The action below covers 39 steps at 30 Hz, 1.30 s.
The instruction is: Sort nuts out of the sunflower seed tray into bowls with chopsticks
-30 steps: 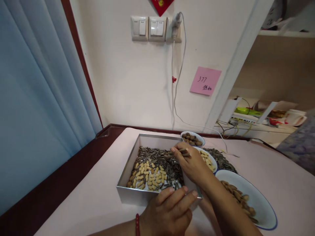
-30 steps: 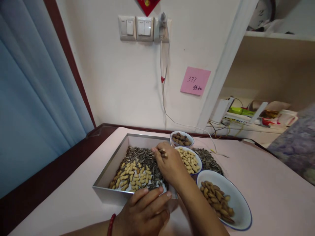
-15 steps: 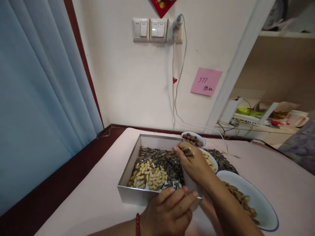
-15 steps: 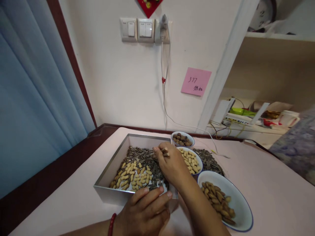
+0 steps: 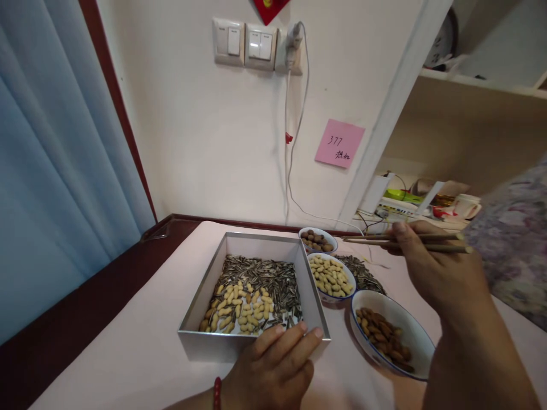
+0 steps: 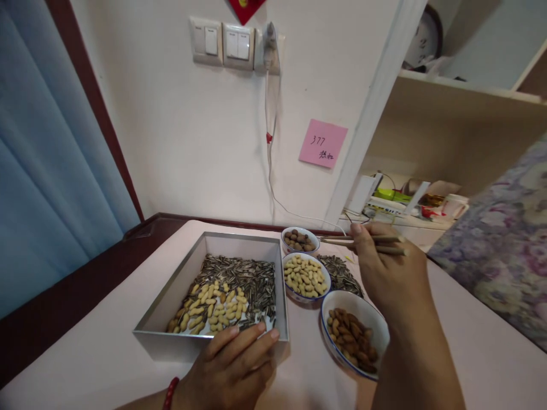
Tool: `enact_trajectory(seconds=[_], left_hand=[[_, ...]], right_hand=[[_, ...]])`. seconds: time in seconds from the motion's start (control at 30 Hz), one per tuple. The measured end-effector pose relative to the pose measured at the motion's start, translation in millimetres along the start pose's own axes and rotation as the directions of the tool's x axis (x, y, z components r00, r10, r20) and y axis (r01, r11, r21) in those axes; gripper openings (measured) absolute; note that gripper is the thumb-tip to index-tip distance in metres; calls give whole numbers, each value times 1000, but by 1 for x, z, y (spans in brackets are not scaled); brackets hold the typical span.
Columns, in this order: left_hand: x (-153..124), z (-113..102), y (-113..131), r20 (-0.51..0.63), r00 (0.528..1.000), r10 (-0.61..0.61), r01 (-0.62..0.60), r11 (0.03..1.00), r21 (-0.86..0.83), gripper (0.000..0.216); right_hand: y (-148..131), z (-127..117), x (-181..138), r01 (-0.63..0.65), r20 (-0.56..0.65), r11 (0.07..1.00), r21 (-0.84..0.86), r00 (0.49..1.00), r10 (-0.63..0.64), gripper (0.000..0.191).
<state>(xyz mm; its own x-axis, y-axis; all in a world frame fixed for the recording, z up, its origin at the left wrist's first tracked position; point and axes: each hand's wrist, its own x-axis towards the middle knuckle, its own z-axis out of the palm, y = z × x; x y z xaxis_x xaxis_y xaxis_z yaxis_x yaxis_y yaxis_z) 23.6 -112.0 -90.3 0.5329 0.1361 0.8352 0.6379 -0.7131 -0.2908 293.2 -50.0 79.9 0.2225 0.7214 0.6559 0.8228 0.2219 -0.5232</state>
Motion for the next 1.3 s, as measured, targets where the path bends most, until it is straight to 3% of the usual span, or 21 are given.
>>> enact_trajectory(seconds=[0.1, 0.2, 0.33, 0.4, 0.5, 0.63, 0.77, 1.0, 1.3], left_hand=[[0, 1, -1, 1, 1000, -1, 1, 1000, 3, 7], [1, 2, -2, -25, 1000, 5, -5, 1000, 2, 14], [1, 2, -1, -7, 1000, -9, 9, 1000, 0, 11], [1, 3, -1, -14, 1000, -3, 3, 1000, 4, 8], [-1, 4, 0, -10, 1000, 8, -8, 1000, 17, 3], [0, 2, 1, 2, 1000, 0, 0, 1000, 27, 7], [0, -2, 3, 62, 998, -32, 31, 999, 19, 11], [0, -4, 1, 59, 998, -8, 6, 999, 40, 18], [4, -8, 3, 71, 997, -22, 18, 998, 59, 17]], right_hand=[[18, -1, 7, -18, -4, 997, -79, 1000, 18, 41], [21, 1, 8, -36, -30, 999, -20, 999, 35, 41], [-5, 7, -4, -47, -83, 946, 322, 994, 77, 38], [-24, 13, -14, -50, -18, 905, 422, 998, 64, 36], [-46, 25, -26, -1, 122, 878, 479, 990, -65, 33], [-63, 50, -36, 94, 313, 887, 451, 915, -256, 34], [-68, 80, -44, 174, 388, 906, 386, 860, -331, 34], [-62, 110, -53, 180, 432, 920, 348, 840, -328, 31], [-59, 110, -53, 163, 423, 929, 332, 855, -301, 38]])
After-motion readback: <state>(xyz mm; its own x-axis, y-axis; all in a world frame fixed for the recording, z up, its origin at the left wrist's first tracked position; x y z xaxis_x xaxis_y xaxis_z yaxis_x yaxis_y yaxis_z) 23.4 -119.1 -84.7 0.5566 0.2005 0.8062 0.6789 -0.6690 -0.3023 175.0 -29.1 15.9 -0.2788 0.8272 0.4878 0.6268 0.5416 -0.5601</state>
